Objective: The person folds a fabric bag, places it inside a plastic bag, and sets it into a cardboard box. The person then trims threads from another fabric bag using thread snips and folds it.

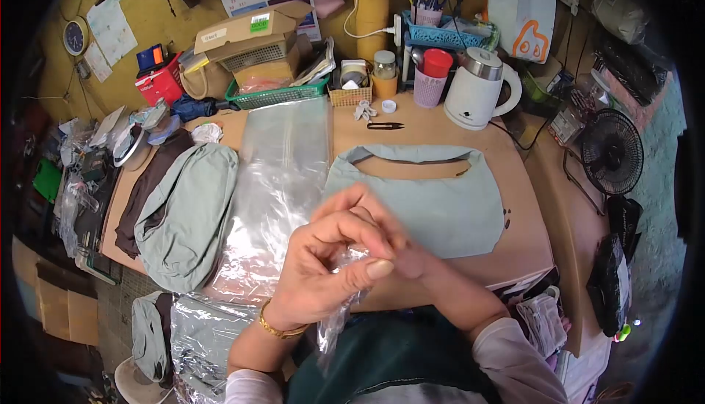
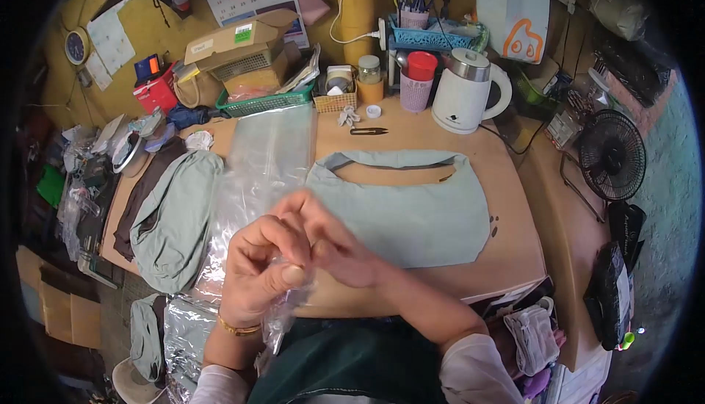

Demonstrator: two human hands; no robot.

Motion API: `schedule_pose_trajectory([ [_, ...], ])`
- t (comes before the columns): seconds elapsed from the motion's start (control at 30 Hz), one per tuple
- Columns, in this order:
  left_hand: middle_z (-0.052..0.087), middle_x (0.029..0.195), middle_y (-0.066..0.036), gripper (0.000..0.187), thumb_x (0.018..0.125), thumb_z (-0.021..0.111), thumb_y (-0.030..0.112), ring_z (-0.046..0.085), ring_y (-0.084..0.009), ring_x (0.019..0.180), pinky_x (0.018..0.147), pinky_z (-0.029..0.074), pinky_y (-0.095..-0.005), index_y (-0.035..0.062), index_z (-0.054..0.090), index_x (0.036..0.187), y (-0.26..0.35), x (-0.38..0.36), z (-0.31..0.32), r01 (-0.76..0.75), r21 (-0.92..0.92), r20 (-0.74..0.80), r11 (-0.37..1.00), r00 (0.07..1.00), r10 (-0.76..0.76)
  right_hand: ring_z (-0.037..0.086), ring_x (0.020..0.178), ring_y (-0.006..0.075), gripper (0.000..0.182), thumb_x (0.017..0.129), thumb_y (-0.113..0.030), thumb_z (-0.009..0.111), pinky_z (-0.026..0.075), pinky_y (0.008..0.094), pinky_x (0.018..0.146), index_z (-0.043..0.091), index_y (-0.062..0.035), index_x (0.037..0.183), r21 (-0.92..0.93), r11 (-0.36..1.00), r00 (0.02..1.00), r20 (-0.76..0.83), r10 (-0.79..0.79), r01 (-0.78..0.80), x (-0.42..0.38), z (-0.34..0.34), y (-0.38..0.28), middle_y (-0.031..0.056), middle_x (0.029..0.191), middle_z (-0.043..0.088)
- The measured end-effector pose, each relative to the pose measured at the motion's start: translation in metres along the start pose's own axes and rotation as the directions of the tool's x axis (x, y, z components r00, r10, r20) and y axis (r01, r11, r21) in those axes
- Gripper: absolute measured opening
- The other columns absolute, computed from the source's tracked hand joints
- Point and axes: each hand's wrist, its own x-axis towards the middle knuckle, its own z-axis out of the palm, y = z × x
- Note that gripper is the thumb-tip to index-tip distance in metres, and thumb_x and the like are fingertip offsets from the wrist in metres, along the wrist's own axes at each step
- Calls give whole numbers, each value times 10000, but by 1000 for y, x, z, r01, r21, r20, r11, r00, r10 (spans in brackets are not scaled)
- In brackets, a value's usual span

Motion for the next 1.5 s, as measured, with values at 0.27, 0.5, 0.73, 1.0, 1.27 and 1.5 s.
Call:
schedule_pose_trajectory([
  [0.27,549,859,-36,237,760,774,110,503,-113,813,673,400,-243,18,597,888,27,-9,-33,-79,29,-234,996,969,83,601,891,295,296,735,-290,782,390,404,922,664,-34,826,-757,560,906,422,25,336,-14,-9,-36,118,945,620],
  [0.5,458,617,30,316,875,670,177,372,-80,578,516,283,-260,-5,535,655,33,-24,-76,132,560,-56,818,991,-121,597,801,276,375,685,-348,818,435,370,747,618,-52,799,-813,559,725,285,627,-164,-18,-48,-74,113,842,624],
  [0.73,550,723,12,379,973,533,369,480,-54,601,545,375,-196,-1,612,985,16,-18,-78,227,85,-519,970,842,-151,582,721,287,453,627,-370,835,424,380,786,686,-62,925,-961,193,709,278,649,200,-2,-52,-58,127,865,651],
  [1.0,680,951,-86,411,866,686,288,616,-127,799,724,499,-298,-23,614,1125,7,-73,-170,121,258,-353,959,935,-23,662,765,266,385,804,-314,709,507,405,766,671,-37,1068,-99,992,997,20,76,-74,-52,-115,-19,135,894,696],
  [1.27,663,806,-71,237,899,651,239,618,-160,751,643,497,-295,13,646,971,-34,-86,-192,302,-156,-407,940,848,-340,652,664,166,213,836,-183,673,536,390,675,669,-43,997,-273,711,645,300,703,-648,-65,-116,-19,91,885,672],
  [1.5,683,834,-99,445,701,791,233,633,-193,720,671,497,-290,-58,650,1006,-45,-83,-166,473,372,242,799,781,-575,621,616,154,242,782,-123,693,508,313,543,674,-36,1007,464,874,989,-103,-108,144,-98,-156,-4,88,813,669],
])
